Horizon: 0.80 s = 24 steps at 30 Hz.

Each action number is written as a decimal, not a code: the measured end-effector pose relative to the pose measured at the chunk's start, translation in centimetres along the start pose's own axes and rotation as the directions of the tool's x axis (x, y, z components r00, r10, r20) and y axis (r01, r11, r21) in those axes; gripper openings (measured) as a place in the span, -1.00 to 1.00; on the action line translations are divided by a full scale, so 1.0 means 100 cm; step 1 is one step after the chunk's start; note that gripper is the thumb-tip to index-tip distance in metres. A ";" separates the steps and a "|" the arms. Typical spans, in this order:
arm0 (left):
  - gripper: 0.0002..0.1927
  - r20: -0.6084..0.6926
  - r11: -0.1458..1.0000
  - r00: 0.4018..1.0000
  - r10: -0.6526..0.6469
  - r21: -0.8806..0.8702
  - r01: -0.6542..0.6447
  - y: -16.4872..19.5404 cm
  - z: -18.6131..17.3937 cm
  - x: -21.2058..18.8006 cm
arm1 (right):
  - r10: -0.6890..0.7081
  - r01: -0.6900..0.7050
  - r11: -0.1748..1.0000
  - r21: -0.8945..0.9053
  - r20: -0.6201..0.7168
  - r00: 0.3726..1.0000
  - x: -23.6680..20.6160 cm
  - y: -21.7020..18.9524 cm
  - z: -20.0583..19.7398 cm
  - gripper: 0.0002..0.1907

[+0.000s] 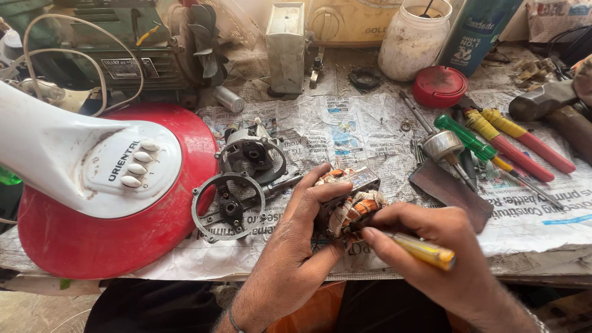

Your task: The person uses a screwdriver to adjust and separate copper windings on a small electrical component held in their left hand. They repeatedly probe and reposition the windings while rotating the component to access different sides.

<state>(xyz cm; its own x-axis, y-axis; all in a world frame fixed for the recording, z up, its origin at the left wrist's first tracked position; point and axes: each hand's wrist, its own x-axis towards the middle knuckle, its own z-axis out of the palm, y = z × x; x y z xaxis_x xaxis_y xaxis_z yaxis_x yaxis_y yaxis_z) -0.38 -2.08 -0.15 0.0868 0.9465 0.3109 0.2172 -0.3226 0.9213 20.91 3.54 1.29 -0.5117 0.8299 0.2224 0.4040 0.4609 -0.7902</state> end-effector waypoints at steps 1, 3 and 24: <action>-0.32 0.006 1.000 1.000 -0.019 -0.008 0.019 0.000 0.000 0.000 | -0.027 0.027 0.999 0.024 0.014 1.000 0.001 0.000 0.000 -0.85; -0.32 0.014 0.998 0.998 -0.054 -0.025 0.055 -0.001 0.000 0.000 | -0.025 0.025 1.000 0.011 0.005 1.000 0.001 -0.001 0.000 -0.85; -0.31 0.007 1.000 1.000 0.001 0.003 -0.002 0.001 0.000 0.001 | -0.002 0.001 1.000 -0.023 -0.074 0.997 -0.002 -0.001 0.009 -0.86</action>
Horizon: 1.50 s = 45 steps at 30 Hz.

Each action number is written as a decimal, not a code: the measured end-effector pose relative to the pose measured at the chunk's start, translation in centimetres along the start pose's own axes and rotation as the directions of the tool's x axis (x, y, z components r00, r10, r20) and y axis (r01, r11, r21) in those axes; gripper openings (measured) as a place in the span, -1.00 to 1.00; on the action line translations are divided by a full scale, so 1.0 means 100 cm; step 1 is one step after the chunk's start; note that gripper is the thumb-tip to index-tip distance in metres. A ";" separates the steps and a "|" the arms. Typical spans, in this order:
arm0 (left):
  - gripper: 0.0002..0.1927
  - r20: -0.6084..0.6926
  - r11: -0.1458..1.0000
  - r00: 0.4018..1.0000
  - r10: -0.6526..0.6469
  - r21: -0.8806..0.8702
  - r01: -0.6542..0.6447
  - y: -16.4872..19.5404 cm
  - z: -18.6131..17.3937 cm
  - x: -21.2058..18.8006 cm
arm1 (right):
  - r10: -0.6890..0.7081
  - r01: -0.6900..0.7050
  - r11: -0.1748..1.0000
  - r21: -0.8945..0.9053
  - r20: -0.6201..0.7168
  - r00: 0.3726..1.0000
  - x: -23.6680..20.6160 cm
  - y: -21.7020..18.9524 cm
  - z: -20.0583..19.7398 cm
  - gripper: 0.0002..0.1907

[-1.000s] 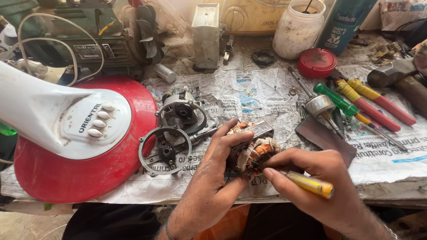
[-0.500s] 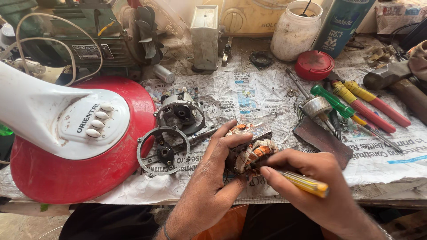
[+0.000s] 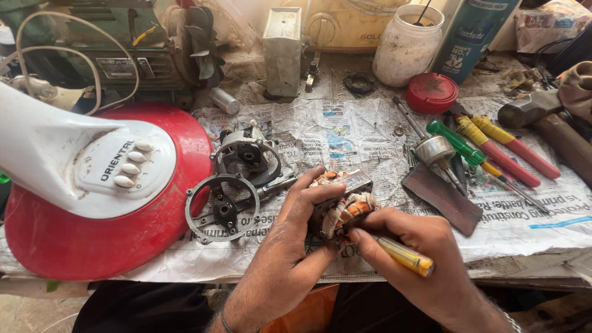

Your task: The person uses a screwdriver to adjust and separate copper windings on a small electrical component held in their left hand. They repeatedly probe and reposition the windings while rotating the component to access different sides.

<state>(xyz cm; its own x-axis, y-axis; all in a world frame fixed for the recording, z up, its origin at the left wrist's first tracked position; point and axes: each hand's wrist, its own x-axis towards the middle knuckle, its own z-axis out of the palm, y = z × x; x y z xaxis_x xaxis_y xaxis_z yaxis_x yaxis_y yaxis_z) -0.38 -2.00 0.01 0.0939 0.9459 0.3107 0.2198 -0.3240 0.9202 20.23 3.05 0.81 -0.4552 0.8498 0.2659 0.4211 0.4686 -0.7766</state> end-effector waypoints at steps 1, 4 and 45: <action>-0.31 0.011 0.999 0.999 -0.030 -0.011 0.030 0.000 0.000 0.001 | -0.011 0.011 1.000 -0.010 0.010 1.000 0.000 -0.002 -0.002 -0.86; -0.31 0.022 0.997 0.997 -0.070 -0.025 0.071 -0.001 0.001 0.001 | -0.010 0.010 1.000 -0.025 0.017 1.000 0.000 -0.005 -0.003 -0.87; -0.32 0.014 0.999 0.999 -0.035 0.001 0.035 -0.002 0.001 0.000 | 0.061 -0.062 0.998 0.023 0.029 0.998 -0.002 0.003 0.001 -0.85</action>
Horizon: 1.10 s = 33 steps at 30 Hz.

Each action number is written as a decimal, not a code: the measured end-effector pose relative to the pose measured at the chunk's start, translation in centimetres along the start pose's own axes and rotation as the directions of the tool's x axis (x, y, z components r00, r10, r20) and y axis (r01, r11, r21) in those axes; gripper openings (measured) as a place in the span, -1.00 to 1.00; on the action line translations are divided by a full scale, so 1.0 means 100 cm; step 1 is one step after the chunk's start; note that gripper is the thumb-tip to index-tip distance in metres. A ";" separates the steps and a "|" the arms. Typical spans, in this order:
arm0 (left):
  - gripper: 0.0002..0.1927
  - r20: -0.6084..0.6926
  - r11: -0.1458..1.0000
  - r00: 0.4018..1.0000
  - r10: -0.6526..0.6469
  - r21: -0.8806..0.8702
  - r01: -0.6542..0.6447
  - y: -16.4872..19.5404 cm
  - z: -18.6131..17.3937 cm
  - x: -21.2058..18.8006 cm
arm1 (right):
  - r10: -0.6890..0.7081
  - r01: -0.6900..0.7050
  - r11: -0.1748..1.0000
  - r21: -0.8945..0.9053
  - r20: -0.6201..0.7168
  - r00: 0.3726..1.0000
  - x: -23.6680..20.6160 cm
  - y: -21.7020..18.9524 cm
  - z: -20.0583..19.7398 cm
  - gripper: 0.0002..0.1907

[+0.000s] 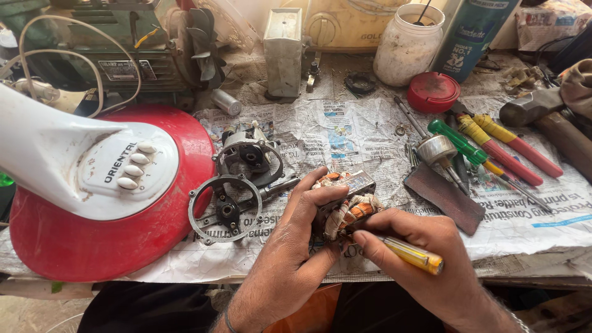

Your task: The person uses a screwdriver to adjust and separate copper windings on a small electrical component held in their left hand. They repeatedly probe and reposition the windings while rotating the component to access different sides.

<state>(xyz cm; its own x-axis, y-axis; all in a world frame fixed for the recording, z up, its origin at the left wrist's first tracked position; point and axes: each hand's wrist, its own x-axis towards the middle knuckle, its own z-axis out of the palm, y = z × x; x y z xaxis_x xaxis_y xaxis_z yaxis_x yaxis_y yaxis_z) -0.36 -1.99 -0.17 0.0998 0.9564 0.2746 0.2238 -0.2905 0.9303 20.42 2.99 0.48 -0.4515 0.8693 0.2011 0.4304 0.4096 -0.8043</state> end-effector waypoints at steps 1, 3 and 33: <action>-0.32 0.000 1.000 1.000 -0.002 -0.009 0.002 0.000 0.000 0.000 | 0.033 -0.033 0.999 0.035 0.003 0.999 0.000 0.000 0.000 -0.86; -0.32 0.005 1.000 1.000 -0.004 -0.019 0.004 0.000 0.000 0.001 | 0.026 -0.026 0.999 0.032 0.009 1.000 0.001 -0.001 -0.001 -0.86; -0.32 -0.058 0.991 0.990 0.131 0.037 -0.129 -0.007 0.005 -0.002 | -0.149 0.148 0.989 0.009 0.036 0.988 -0.006 0.032 -0.009 -0.84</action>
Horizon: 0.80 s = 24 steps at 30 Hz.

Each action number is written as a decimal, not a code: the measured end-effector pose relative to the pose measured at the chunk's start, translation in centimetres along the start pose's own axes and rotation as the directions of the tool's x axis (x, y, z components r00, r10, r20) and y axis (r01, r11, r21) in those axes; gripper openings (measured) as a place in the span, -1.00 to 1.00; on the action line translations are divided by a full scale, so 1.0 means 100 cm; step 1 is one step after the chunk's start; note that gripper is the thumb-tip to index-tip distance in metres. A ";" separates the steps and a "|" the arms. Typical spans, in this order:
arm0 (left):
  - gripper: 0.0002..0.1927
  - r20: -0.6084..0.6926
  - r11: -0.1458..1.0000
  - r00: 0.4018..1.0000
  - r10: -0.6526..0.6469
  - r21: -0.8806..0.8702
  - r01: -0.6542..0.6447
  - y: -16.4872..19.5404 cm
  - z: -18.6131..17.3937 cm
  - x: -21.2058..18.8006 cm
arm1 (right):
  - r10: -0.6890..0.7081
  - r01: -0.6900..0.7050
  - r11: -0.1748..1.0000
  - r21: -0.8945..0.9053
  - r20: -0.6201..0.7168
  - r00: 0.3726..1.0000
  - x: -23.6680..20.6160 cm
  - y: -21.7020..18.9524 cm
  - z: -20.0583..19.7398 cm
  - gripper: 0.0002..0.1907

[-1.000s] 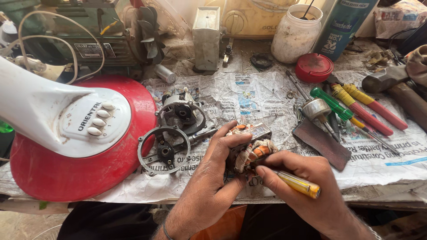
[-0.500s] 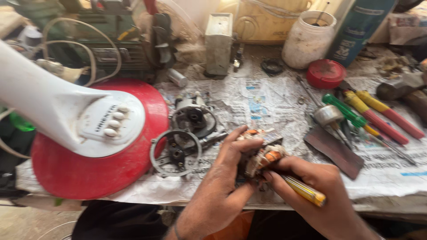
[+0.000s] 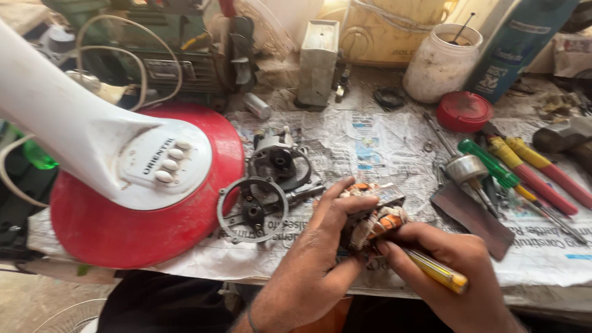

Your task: The person uses a screwdriver to adjust and separate copper windings on a small electrical component held in their left hand. They repeatedly probe and reposition the windings while rotating the component to access different sides.

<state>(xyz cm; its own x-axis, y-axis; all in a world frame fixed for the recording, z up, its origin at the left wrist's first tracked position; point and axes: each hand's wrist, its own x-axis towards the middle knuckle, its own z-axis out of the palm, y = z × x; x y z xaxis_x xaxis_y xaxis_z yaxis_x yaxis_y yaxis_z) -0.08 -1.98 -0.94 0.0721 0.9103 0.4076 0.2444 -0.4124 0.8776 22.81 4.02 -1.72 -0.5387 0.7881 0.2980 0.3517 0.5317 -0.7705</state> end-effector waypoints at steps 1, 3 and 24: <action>-0.32 0.012 0.999 1.000 -0.019 -0.026 0.019 0.001 0.000 0.000 | 0.017 -0.017 1.000 -0.009 0.002 1.000 0.000 -0.003 0.000 -0.84; -0.33 0.041 0.996 0.998 -0.052 -0.075 0.055 0.001 -0.002 0.000 | 0.036 -0.036 0.999 -0.003 -0.004 0.999 0.002 -0.008 0.000 -0.85; -0.35 0.073 0.984 0.990 -0.125 -0.118 0.133 0.003 -0.003 0.002 | 0.054 -0.055 0.997 -0.060 -0.024 0.998 0.000 -0.007 0.006 -0.81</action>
<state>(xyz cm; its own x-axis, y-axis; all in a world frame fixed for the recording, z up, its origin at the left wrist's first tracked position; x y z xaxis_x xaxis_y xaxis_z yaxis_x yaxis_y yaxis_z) -0.24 -1.94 -0.49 0.1111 0.9548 0.2756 0.1358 -0.2893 0.9476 22.11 3.43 -1.54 -0.5008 0.8226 0.2695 0.4258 0.5051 -0.7507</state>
